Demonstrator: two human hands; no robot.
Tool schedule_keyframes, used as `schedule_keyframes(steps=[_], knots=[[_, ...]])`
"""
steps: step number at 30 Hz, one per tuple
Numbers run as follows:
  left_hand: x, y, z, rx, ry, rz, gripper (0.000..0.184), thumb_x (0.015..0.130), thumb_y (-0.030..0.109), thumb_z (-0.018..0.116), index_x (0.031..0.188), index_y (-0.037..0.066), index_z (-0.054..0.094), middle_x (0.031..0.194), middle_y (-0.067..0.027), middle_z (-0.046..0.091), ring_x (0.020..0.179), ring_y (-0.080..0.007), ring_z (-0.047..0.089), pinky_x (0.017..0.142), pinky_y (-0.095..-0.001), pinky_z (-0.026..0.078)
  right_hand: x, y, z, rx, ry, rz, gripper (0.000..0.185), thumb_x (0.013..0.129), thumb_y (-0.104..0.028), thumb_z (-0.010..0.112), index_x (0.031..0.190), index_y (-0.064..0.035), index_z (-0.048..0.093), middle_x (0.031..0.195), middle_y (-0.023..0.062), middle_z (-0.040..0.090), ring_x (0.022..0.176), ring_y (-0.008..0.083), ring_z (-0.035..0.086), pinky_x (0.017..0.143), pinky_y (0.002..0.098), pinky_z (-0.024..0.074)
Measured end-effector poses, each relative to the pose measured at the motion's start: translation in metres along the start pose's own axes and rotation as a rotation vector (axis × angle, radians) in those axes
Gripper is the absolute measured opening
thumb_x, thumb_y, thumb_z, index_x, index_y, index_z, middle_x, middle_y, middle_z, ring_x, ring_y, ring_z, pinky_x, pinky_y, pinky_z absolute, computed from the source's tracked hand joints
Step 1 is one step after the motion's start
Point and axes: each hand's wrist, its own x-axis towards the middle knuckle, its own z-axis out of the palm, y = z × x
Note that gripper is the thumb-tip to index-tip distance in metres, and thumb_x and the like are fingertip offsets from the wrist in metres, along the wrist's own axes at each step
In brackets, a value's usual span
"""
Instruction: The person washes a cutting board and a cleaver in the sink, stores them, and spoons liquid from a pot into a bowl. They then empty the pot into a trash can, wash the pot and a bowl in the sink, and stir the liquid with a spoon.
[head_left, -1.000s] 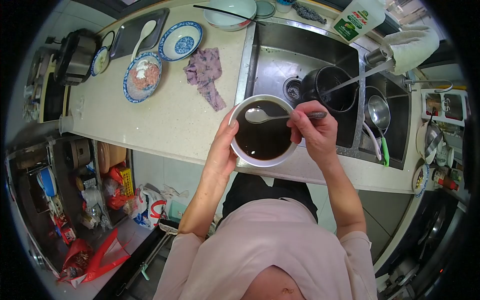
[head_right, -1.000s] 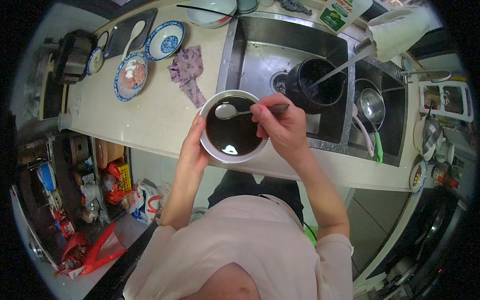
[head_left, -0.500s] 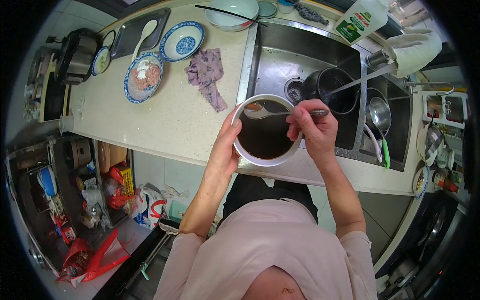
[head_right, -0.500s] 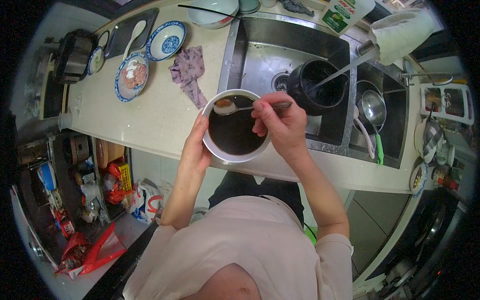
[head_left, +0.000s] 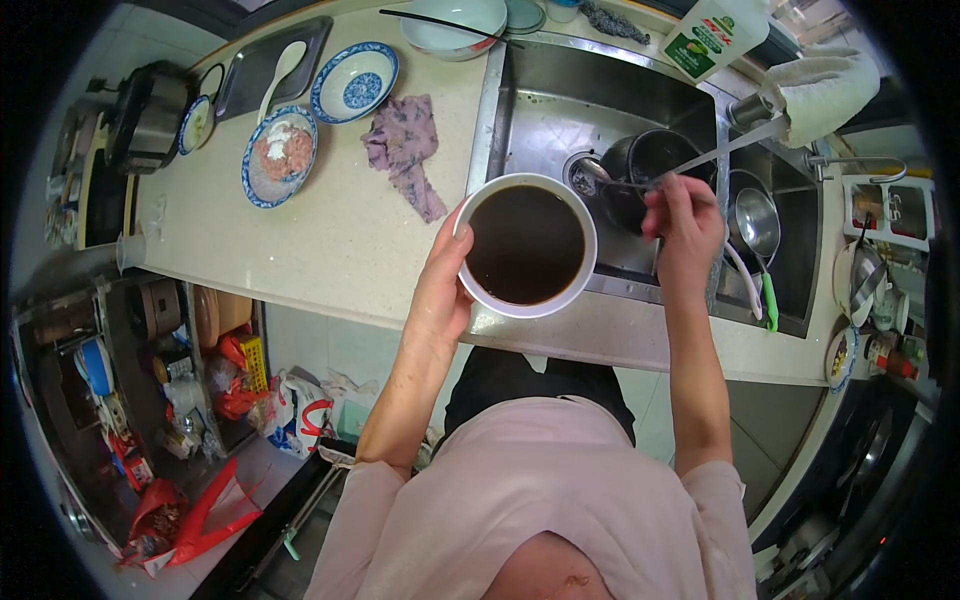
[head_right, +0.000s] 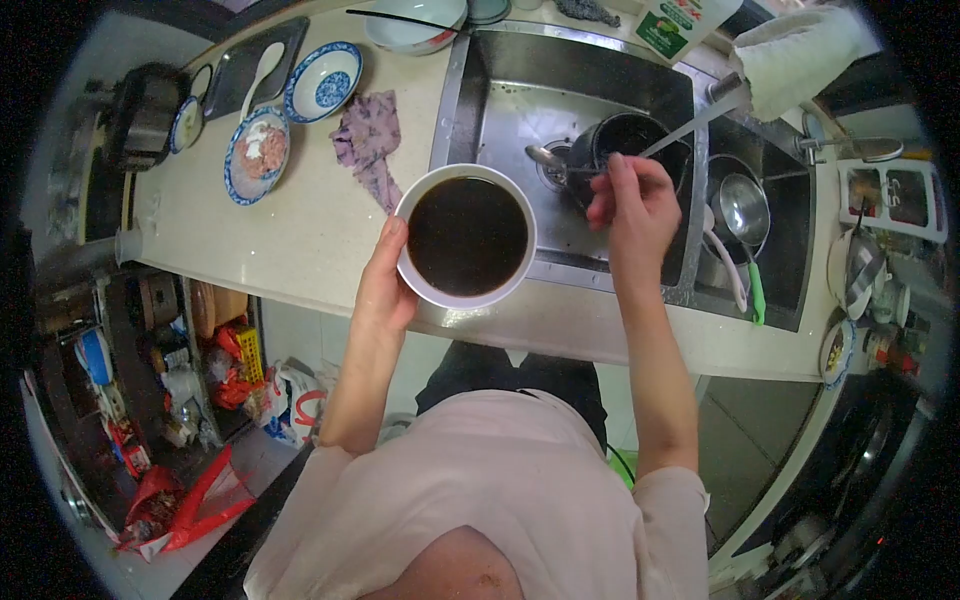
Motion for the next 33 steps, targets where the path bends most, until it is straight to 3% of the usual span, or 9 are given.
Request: schedule_keyframes(steps=[6, 9, 12, 15, 21, 28, 33], knots=[[0.002, -0.005, -0.002, -0.011, -0.01, 0.008, 0.05, 0.09, 0.026, 0.049, 0.133, 0.006, 0.035, 0.129, -0.0089, 0.045, 0.12, -0.0189, 0.041, 0.1, -0.0308, 0.033, -0.059, -0.022, -0.005, -0.046, -0.551, -0.172, 0.011, 0.088, -0.006, 0.052, 0.093, 0.0019, 0.057, 0.085, 0.0102, 0.056, 0.061, 0.011, 0.055, 0.049, 0.0199, 0.0423], [0.003, -0.007, -0.003, -0.024, -0.012, 0.005, 0.05, 0.089, 0.027, 0.05, 0.133, 0.006, 0.036, 0.129, -0.0088, 0.045, 0.12, -0.019, 0.041, 0.1, -0.031, 0.033, -0.069, -0.022, 0.0, -0.171, -0.632, -0.162, 0.008, 0.086, -0.001, 0.054, 0.09, 0.0026, 0.058, 0.083, 0.0091, 0.057, 0.062, 0.0111, 0.056, 0.051, 0.0213, 0.0442], [0.001, -0.007, 0.0, -0.011, -0.026, 0.016, 0.051, 0.089, 0.029, 0.051, 0.132, 0.006, 0.036, 0.128, -0.0091, 0.045, 0.12, -0.0193, 0.041, 0.1, -0.0315, 0.033, -0.07, -0.012, 0.001, -0.193, -0.676, -0.231, 0.013, 0.088, -0.01, 0.054, 0.091, 0.0019, 0.059, 0.086, 0.0108, 0.058, 0.062, 0.0102, 0.057, 0.049, 0.0184, 0.0441], [-0.001, -0.007, 0.003, 0.005, -0.041, 0.025, 0.053, 0.088, 0.03, 0.051, 0.132, 0.006, 0.036, 0.128, -0.0094, 0.046, 0.119, -0.0198, 0.042, 0.1, -0.0321, 0.034, -0.072, -0.013, 0.001, -0.235, -0.718, -0.263, 0.012, 0.087, -0.008, 0.055, 0.091, 0.0022, 0.059, 0.086, 0.0106, 0.059, 0.062, 0.0101, 0.058, 0.049, 0.0181, 0.0446], [-0.002, -0.009, 0.003, 0.011, -0.023, 0.016, 0.053, 0.088, 0.031, 0.051, 0.133, 0.006, 0.036, 0.127, -0.0094, 0.046, 0.119, -0.02, 0.042, 0.099, -0.0323, 0.034, -0.076, -0.009, -0.001, -0.249, -0.729, -0.244, 0.011, 0.087, -0.008, 0.055, 0.089, 0.0021, 0.059, 0.085, 0.0105, 0.059, 0.06, 0.01, 0.058, 0.049, 0.0183, 0.0449], [-0.004, -0.009, 0.004, 0.016, 0.001, 0.012, 0.053, 0.088, 0.03, 0.051, 0.133, 0.006, 0.036, 0.128, -0.0089, 0.046, 0.12, -0.0193, 0.042, 0.099, -0.0319, 0.034, -0.08, -0.008, -0.005, -0.05, -0.569, 0.103, 0.017, 0.089, -0.017, 0.053, 0.09, -0.0003, 0.056, 0.072, 0.0093, 0.06, 0.049, 0.0108, 0.054, 0.041, 0.0195, 0.0407], [-0.003, -0.012, 0.001, 0.006, 0.014, 0.007, 0.052, 0.089, 0.029, 0.05, 0.133, 0.006, 0.036, 0.128, -0.0089, 0.046, 0.119, -0.0191, 0.043, 0.099, -0.0315, 0.035, -0.075, 0.0, -0.006, 0.101, -0.453, 0.324, 0.016, 0.089, -0.016, 0.054, 0.09, -0.0005, 0.057, 0.071, 0.0105, 0.061, 0.047, 0.0116, 0.054, 0.038, 0.0206, 0.0399]])
